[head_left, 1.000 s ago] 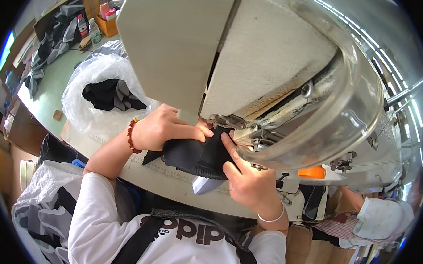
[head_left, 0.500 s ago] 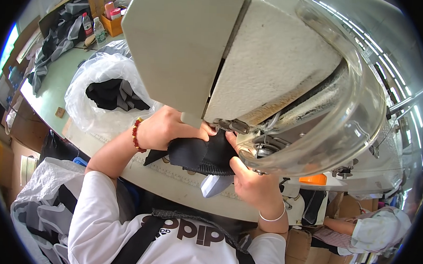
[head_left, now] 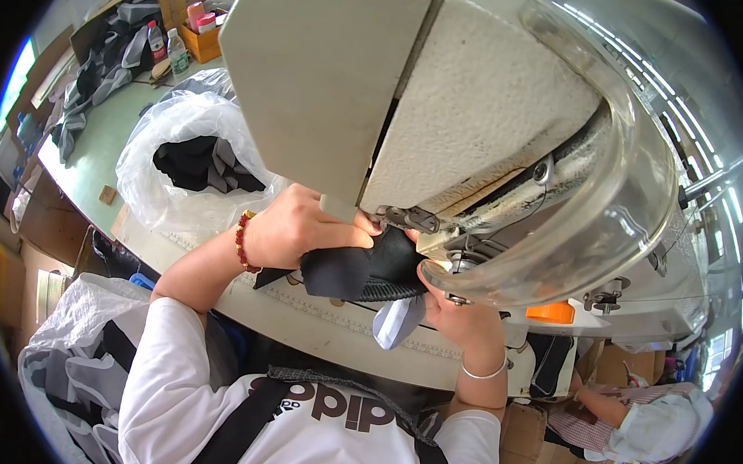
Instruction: Stitching various fabric and synthetic components of a shoe upper using an industrial sewing machine.
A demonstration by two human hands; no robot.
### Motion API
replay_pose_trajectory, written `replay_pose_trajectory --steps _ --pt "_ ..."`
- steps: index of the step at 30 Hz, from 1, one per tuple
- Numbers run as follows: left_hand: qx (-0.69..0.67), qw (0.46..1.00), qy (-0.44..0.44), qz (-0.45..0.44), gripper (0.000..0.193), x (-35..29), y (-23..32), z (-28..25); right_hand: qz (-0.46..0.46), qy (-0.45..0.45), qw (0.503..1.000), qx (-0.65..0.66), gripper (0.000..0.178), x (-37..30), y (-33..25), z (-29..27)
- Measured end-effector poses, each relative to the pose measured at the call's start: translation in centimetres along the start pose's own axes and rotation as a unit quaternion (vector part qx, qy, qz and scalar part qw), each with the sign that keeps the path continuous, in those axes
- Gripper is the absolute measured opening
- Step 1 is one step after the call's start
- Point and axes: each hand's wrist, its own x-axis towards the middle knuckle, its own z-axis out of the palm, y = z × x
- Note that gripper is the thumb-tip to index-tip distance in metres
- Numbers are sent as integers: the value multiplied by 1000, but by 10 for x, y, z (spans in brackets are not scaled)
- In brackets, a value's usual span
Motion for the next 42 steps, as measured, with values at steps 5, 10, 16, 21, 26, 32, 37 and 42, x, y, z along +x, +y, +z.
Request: replay_pose_trajectory --steps 5,10,16,21,26,32,37,42 --pt "14 1000 -2 -10 30 -6 6 2 186 -88 956 209 33 -2 25 2" --pt "-62 997 12 -44 32 -11 1 12 -215 92 938 -255 36 -5 40 4" --pt "38 999 27 -7 29 -9 5 21 -102 23 984 -144 35 5 49 2" --pt "29 999 18 -38 29 -8 15 15 -77 -11 989 -125 33 14 10 -17" --pt "12 998 9 -56 33 -16 8 23 -224 -7 953 -204 31 9 -42 -26" --pt "-102 990 22 -99 37 -29 -4 22 -230 69 963 -122 28 16 -42 -9" --pt "-51 997 12 -50 48 -28 11 12 -273 98 945 -153 29 13 -42 -6" --pt "87 995 -49 14 44 -19 34 5 -268 116 942 -169 29 12 -51 -6"
